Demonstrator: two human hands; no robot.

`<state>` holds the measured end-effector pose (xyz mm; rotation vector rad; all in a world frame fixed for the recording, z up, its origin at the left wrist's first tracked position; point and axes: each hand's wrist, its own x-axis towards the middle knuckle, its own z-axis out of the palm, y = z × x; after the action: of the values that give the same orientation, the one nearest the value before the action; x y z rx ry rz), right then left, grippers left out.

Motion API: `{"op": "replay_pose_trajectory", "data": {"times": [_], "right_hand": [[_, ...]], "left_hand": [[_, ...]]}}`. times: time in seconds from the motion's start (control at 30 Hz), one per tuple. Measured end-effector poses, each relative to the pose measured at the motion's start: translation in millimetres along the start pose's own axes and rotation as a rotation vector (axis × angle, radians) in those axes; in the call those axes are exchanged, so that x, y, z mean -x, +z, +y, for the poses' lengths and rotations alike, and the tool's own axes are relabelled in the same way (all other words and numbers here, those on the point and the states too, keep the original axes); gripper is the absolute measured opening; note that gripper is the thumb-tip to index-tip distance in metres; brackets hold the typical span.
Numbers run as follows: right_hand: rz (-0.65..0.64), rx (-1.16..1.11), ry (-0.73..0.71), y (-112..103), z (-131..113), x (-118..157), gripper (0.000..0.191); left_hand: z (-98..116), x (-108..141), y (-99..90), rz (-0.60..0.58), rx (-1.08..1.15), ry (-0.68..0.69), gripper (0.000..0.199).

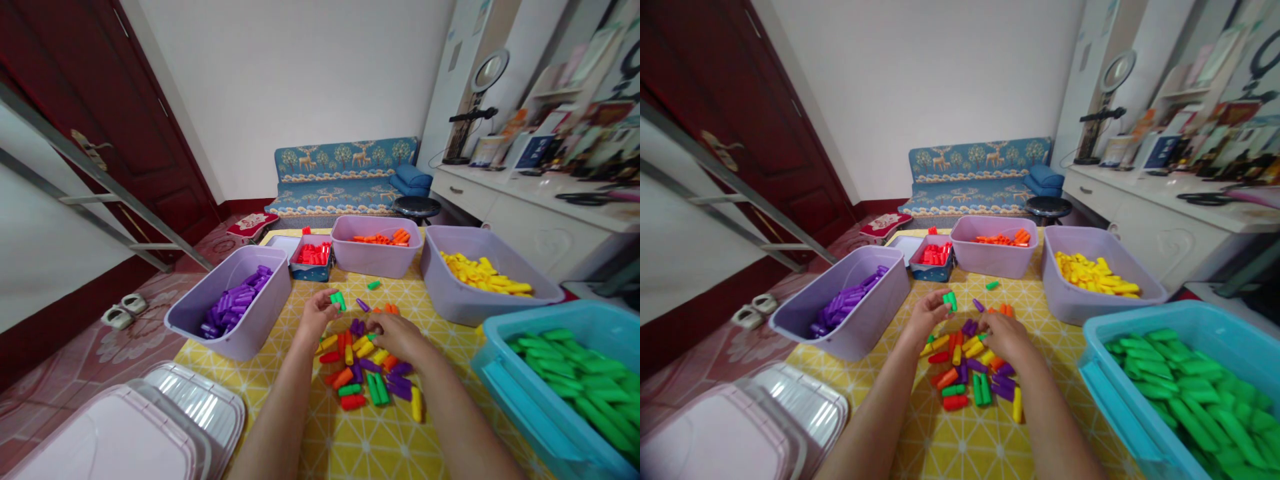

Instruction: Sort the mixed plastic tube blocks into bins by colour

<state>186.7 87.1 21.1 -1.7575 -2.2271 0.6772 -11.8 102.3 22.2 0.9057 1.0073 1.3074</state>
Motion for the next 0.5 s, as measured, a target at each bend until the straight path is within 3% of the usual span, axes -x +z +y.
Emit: {"op": "replay_pose_trajectory", "data": {"times": [0.1,0.23,0.3,0.43,0.5], "right_hand": [[0.113,-0.135,0.005,1,4,-5,0.015],[0.397,-0.626,-0.002,-3,-8,-13,0.019],[0.412,-0.901,0.024,-4,-20,-14,0.026],[0.316,-1.283,0.088,-1,-42,-11,0.043],[0.41,-1.413,0.075,-7,-48,-8,0.045]], "left_hand": [[2,2,0.1,-0.003,0.094,-0.046,0.057],[2,5,1.9,-0.066,0.118,-0.082,0.064],[2,5,2.9,-0.093,0.111,-0.086,0.062],[1,6,3.2,-0.186,0.089,-0.067,0.056],[2,7,2.8,-0.191,0.1,-0.055,0.055]]}}
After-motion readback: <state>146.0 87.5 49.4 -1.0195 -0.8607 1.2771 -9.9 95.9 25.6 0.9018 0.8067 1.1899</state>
